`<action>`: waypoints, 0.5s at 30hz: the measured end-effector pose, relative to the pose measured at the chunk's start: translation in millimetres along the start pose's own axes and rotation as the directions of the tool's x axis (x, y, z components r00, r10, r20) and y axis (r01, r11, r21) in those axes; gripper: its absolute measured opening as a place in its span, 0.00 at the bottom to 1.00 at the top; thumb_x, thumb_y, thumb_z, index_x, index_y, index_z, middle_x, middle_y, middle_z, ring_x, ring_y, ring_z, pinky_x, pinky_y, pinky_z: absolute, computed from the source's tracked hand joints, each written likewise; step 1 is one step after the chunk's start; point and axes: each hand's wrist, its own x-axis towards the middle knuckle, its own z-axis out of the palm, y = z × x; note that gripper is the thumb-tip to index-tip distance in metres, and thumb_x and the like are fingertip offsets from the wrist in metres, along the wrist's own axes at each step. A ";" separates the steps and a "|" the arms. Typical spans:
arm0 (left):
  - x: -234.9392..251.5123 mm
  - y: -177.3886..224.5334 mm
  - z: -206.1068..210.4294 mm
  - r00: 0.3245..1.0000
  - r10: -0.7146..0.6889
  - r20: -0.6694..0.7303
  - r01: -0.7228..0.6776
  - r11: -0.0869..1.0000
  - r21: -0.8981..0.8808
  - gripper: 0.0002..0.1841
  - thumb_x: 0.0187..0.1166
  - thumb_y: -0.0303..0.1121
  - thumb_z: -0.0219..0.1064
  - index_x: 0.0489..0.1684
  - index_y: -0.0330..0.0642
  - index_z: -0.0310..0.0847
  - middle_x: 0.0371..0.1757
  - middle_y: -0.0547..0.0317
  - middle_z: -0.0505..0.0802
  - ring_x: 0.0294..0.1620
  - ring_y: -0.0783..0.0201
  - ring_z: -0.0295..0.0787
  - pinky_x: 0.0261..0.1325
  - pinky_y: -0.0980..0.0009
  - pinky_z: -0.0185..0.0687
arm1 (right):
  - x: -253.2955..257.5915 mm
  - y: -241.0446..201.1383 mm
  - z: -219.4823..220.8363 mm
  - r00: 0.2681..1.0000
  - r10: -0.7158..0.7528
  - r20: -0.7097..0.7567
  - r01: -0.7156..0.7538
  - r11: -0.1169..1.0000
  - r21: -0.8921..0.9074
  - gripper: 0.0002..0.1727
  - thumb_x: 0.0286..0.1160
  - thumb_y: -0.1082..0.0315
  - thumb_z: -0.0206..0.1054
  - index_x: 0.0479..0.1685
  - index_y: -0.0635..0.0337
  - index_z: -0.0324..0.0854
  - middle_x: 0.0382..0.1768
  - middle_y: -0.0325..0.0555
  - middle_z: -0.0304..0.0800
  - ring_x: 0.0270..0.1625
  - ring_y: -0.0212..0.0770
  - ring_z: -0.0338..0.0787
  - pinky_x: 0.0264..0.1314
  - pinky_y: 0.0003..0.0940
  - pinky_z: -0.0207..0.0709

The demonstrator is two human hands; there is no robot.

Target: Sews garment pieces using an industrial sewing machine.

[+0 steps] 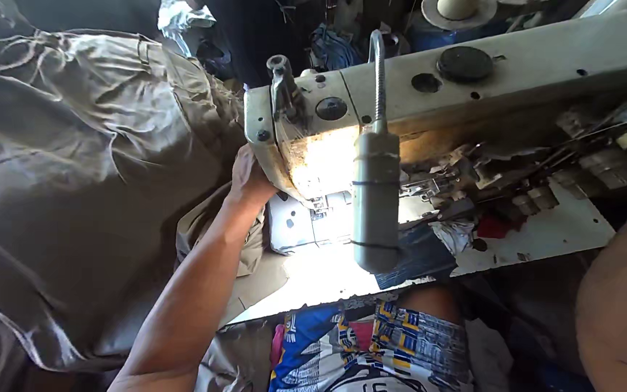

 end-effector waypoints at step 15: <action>20.5 4.0 15.1 0.980 -0.187 0.062 0.189 0.982 -0.025 0.21 0.80 0.36 0.69 0.67 0.32 0.81 0.67 0.35 0.87 0.75 0.39 0.79 0.77 0.41 0.70 | -16.5 -27.5 22.8 0.914 0.231 -0.332 -0.310 0.928 -0.207 0.26 0.75 0.39 0.68 0.60 0.48 0.84 0.47 0.31 0.90 0.47 0.26 0.88 0.53 0.33 0.86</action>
